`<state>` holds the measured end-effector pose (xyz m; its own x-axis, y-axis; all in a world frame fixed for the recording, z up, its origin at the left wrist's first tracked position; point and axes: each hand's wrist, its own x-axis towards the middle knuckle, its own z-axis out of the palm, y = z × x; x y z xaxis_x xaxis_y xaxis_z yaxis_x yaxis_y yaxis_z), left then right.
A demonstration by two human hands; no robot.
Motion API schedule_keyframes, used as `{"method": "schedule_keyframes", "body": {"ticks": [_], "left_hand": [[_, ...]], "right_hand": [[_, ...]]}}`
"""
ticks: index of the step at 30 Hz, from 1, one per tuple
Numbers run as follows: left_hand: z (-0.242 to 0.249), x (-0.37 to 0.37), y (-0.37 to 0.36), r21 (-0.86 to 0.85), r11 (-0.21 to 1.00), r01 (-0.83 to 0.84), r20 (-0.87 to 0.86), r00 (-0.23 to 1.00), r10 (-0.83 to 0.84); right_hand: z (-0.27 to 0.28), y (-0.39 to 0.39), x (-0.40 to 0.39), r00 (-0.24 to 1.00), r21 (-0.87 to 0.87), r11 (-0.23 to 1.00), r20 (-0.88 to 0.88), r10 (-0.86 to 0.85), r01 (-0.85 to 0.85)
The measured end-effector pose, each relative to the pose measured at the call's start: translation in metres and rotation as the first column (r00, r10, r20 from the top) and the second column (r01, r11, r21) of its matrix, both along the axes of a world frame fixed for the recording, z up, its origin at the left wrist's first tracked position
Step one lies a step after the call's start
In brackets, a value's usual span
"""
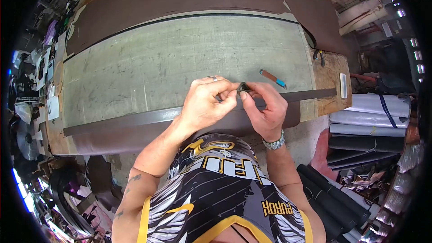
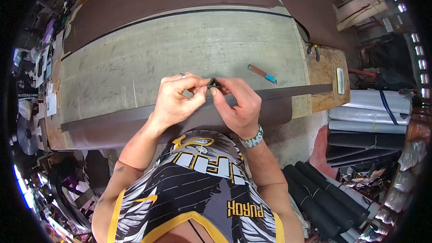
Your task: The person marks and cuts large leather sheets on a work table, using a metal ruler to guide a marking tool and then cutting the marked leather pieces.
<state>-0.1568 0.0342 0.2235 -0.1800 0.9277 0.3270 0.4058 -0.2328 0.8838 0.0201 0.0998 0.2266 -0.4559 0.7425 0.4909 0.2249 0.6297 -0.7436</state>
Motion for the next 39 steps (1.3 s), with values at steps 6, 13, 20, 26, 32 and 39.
{"method": "schedule_keyframes", "body": {"ticks": [6, 13, 20, 26, 32, 39], "left_hand": [[-0.014, 0.017, 0.006, 0.152, 0.979, -0.137, -0.171, 0.972, 0.163], [-0.018, 0.022, 0.009, 0.320, 0.931, -0.174, -0.219, 0.943, 0.251], [-0.001, 0.027, 0.010, 0.315, 0.923, -0.218, -0.114, 0.957, 0.265], [-0.006, 0.023, 0.011, 0.355, 0.922, -0.154, -0.146, 0.965, 0.218], [-0.001, 0.028, 0.008, 0.275, 0.939, -0.206, -0.047, 0.973, 0.227], [0.006, 0.030, 0.008, 0.251, 0.934, -0.253, 0.010, 0.966, 0.259]], "right_hand": [[-0.003, -0.004, -0.002, 0.987, 0.144, 0.980, 0.069, -0.146, 0.134], [0.009, -0.002, 0.005, 0.978, 0.106, 0.994, 0.200, -0.057, 0.036], [0.008, 0.002, -0.001, 1.000, 0.038, 0.999, -0.021, -0.005, 0.006], [0.028, 0.011, 0.006, 0.995, -0.089, 0.995, 0.082, 0.059, -0.052], [0.022, 0.013, 0.003, 0.993, 0.026, 0.996, 0.089, 0.078, -0.080], [0.018, 0.018, 0.004, 0.994, 0.033, 0.994, 0.002, 0.105, -0.105]]}}
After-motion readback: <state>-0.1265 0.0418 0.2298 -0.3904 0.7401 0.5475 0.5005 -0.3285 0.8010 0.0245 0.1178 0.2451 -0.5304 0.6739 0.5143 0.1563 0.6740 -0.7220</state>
